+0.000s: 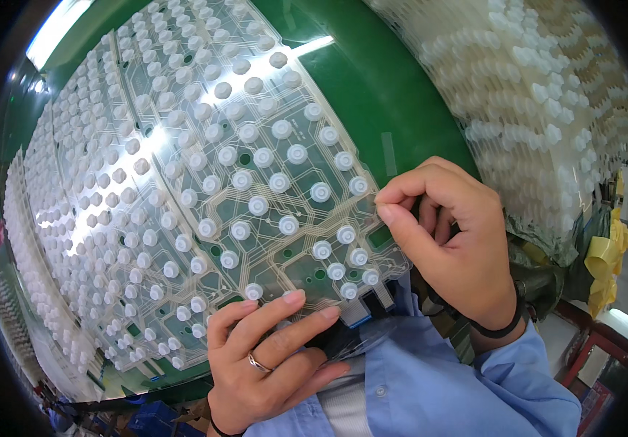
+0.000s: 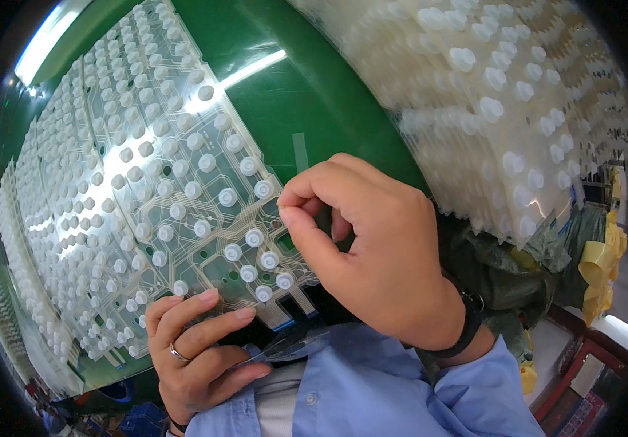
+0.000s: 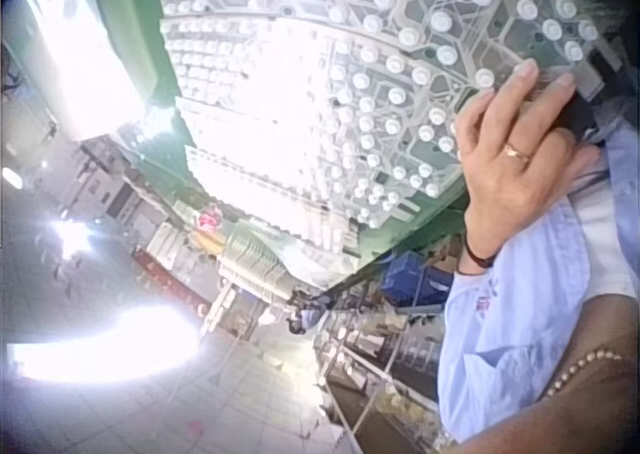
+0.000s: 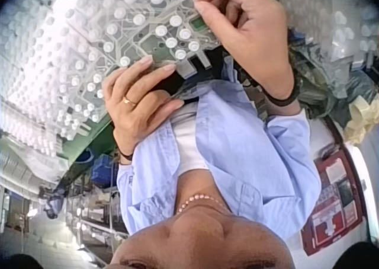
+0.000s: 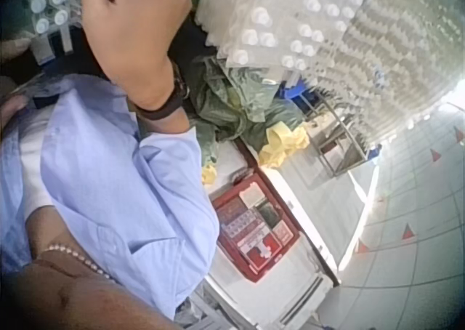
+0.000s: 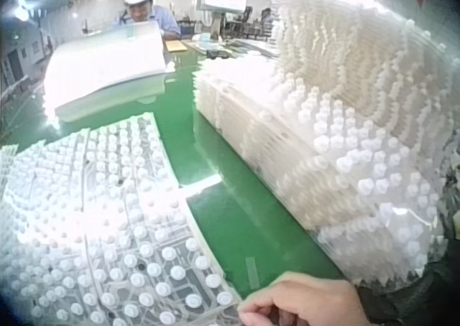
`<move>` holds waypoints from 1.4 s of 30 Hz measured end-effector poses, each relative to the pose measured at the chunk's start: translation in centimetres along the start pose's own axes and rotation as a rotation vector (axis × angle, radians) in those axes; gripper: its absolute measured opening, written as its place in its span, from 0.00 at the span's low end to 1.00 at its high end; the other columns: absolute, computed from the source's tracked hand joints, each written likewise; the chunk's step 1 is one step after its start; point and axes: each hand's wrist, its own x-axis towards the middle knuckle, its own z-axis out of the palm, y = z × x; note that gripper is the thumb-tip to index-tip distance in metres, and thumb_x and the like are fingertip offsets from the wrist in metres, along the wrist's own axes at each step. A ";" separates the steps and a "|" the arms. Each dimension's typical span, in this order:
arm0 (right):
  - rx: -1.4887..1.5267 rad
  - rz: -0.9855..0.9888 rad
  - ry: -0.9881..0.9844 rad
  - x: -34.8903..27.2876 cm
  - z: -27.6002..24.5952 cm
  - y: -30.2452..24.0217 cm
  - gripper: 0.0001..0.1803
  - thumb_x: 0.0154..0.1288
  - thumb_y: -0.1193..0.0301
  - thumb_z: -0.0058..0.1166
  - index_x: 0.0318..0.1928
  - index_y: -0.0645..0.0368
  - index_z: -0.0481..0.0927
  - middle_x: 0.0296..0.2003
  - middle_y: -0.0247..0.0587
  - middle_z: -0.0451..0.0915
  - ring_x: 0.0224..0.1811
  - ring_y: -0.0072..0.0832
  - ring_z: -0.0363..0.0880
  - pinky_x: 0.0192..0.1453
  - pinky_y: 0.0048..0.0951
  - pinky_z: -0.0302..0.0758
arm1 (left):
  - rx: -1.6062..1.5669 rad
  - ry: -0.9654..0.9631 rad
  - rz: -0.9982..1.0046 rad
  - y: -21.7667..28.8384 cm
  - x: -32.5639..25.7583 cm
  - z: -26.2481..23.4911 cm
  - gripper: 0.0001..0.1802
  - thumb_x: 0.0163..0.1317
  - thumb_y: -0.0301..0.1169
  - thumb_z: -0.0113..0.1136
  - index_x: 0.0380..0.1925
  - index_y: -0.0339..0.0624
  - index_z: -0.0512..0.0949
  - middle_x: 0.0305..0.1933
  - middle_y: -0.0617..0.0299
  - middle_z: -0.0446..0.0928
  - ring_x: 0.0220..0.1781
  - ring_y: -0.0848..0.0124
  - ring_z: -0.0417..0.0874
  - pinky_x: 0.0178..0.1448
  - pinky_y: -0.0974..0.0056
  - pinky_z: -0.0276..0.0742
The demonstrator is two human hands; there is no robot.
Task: Manually assembling keyboard components on an assembly line.
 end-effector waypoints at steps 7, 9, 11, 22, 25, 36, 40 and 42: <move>-0.135 -0.163 0.083 -0.4 0.8 0.6 0.16 0.56 0.82 0.58 0.46 0.60 0.76 0.37 0.32 0.69 0.27 0.13 0.62 0.28 0.15 0.60 | -0.003 0.036 0.029 -0.2 -0.1 0.3 0.16 0.45 0.45 0.72 0.15 0.52 0.74 0.49 0.72 0.83 0.59 0.63 0.76 0.58 0.57 0.64; -0.077 -0.086 0.085 -0.8 0.5 0.4 0.23 0.55 0.82 0.58 0.52 0.61 0.70 0.42 0.34 0.66 0.32 0.15 0.64 0.35 0.15 0.62 | -0.040 0.068 0.042 -0.5 -0.3 0.4 0.18 0.43 0.47 0.72 0.15 0.50 0.76 0.46 0.67 0.84 0.58 0.57 0.76 0.56 0.53 0.66; 0.088 -0.211 -0.016 -2.5 -0.5 0.1 0.22 0.54 0.81 0.59 0.51 0.63 0.71 0.41 0.35 0.67 0.33 0.19 0.66 0.37 0.18 0.64 | -0.130 0.142 0.018 -0.5 -0.8 0.3 0.19 0.43 0.47 0.73 0.15 0.48 0.77 0.45 0.64 0.84 0.58 0.54 0.76 0.55 0.52 0.68; 0.340 -0.227 -0.269 -8.4 -1.2 -0.3 0.16 0.58 0.79 0.61 0.48 0.61 0.78 0.38 0.44 0.79 0.36 0.33 0.80 0.40 0.28 0.76 | -0.278 0.264 -0.115 1.5 -1.7 0.2 0.18 0.49 0.41 0.71 0.15 0.41 0.76 0.38 0.53 0.84 0.55 0.50 0.77 0.59 0.53 0.68; 0.434 -0.035 -0.237 -8.8 -1.0 -0.5 0.16 0.57 0.80 0.62 0.47 0.62 0.79 0.35 0.42 0.80 0.33 0.33 0.81 0.36 0.26 0.77 | -0.160 0.320 -0.056 2.2 -1.9 0.4 0.15 0.44 0.39 0.73 0.15 0.45 0.76 0.39 0.60 0.85 0.54 0.55 0.78 0.55 0.54 0.67; 0.024 -0.646 0.052 -8.7 -2.2 0.5 0.14 0.48 0.70 0.65 0.39 0.52 0.85 0.35 0.38 0.83 0.35 0.36 0.82 0.37 0.33 0.78 | -0.168 0.333 -0.203 2.6 -1.1 1.1 0.13 0.42 0.32 0.74 0.15 0.45 0.75 0.38 0.62 0.85 0.49 0.59 0.80 0.54 0.57 0.67; 0.092 -0.615 0.157 -7.5 -3.7 1.0 0.12 0.48 0.74 0.65 0.37 0.51 0.85 0.35 0.37 0.83 0.34 0.39 0.80 0.40 0.35 0.76 | -0.191 0.247 -0.135 2.6 -0.5 0.9 0.14 0.44 0.35 0.73 0.16 0.43 0.76 0.39 0.58 0.84 0.51 0.56 0.78 0.55 0.56 0.69; 0.257 -0.232 0.051 -6.4 -3.6 1.2 0.07 0.55 0.80 0.61 0.35 0.56 0.83 0.34 0.36 0.79 0.32 0.29 0.78 0.36 0.26 0.74 | -0.172 0.161 -0.028 2.6 0.0 0.9 0.15 0.45 0.38 0.73 0.16 0.42 0.76 0.41 0.57 0.84 0.53 0.54 0.78 0.54 0.56 0.69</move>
